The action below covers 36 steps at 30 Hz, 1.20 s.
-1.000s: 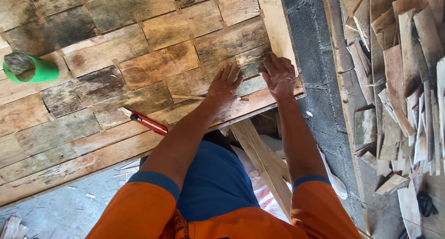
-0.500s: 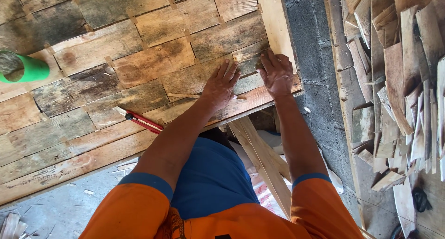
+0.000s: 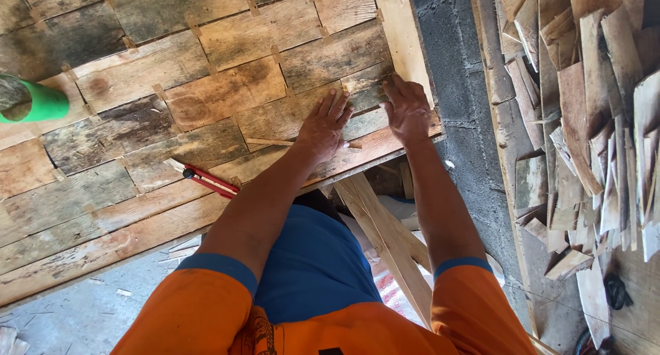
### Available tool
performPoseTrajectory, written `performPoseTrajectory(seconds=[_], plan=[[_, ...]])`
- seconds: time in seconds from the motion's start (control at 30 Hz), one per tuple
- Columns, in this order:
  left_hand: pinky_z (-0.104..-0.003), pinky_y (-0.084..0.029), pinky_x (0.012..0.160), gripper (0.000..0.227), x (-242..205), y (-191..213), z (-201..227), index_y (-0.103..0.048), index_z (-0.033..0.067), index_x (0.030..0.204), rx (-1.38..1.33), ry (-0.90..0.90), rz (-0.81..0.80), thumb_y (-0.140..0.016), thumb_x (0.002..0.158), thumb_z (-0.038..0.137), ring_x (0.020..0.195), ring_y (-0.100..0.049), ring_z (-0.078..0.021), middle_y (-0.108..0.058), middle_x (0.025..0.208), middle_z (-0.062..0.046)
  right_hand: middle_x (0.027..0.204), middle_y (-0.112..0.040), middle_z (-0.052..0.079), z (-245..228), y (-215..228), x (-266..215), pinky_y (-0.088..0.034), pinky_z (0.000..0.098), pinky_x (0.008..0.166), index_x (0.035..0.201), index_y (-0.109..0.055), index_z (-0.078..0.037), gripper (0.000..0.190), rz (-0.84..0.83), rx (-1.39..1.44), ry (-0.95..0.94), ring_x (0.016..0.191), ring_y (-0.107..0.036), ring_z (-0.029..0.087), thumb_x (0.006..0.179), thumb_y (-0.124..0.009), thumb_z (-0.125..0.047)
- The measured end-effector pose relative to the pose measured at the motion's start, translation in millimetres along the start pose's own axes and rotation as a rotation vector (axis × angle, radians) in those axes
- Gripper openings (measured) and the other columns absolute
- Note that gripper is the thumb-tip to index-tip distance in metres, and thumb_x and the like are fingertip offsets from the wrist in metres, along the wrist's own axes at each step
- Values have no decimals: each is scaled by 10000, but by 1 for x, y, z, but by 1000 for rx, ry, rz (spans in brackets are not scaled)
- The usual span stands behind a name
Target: Cutting and fitting small wooden strips to create a decorative wood panel.
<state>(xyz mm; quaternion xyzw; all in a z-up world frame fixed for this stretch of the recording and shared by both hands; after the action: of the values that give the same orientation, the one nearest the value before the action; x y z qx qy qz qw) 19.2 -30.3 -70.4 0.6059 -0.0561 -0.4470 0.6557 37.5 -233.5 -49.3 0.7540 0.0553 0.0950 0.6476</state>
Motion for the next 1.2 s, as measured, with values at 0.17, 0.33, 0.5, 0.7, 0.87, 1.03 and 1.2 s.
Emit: performPoseTrajectory(seconds=[0.17,0.33,0.5,0.7,0.87,1.03,1.2], plan=[[-454,-48,1285,795,-4,10,-3,-152,171,1650,-69,-1,-6,-550,1017,440,1584,25,-355,30,1731,-108,1359,-676,115,-7,19,-13,-547,402,1021,1260,-747,-99,327,29,168,-134,1169,-638,283,933,-733,-92],[-385,-220,1224,952,9,-13,-16,-242,176,1641,-118,-46,162,-735,829,109,1536,-142,-299,-111,1698,-123,1158,-727,6,-25,-6,-65,-593,323,920,1040,-754,-152,74,-316,386,-388,1014,-733,159,1061,-684,-152],[-391,-466,1089,465,-43,-6,-40,-614,104,1317,-256,-64,467,-735,868,93,1274,-512,-269,-535,1368,-97,1039,-717,70,-83,25,-74,-560,403,896,961,-750,-107,100,-198,413,-152,999,-680,277,879,-791,-145],[-417,-509,916,144,-84,-15,-42,-755,88,940,-278,-138,512,-735,806,137,1026,-593,-267,-651,1015,-60,988,-685,93,-93,26,-79,-549,428,882,945,-727,-102,123,-56,355,-123,991,-655,314,839,-777,-62],[-407,-498,927,188,-89,-19,-42,-753,115,932,-196,-106,561,-700,753,89,1044,-592,-253,-657,1024,-32,986,-681,102,-89,26,-79,-555,432,861,959,-691,-71,121,-6,378,-143,966,-668,326,875,-744,-3],[-417,-520,887,182,-80,-25,-39,-724,113,942,-184,-65,507,-699,762,94,1006,-617,-257,-646,989,-54,974,-695,127,-59,22,-76,-588,409,782,963,-671,-53,104,50,396,-254,875,-705,295,915,-721,25],[-416,-555,830,223,-68,-26,-23,-718,103,978,-262,-85,539,-710,758,67,980,-639,-275,-631,984,-74,975,-713,142,-28,19,-61,-595,407,769,996,-679,-34,130,144,431,-260,873,-718,283,902,-698,53]])
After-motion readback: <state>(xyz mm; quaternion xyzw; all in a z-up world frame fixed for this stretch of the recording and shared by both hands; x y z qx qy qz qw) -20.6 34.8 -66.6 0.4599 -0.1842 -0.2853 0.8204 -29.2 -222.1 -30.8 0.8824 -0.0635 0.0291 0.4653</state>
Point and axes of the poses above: each hand's wrist, its own x-axis towards the middle knuckle, its own y-axis out of the back of the hand, z = x × y, the point moved 5 cm from there along x, towards the middle knuckle
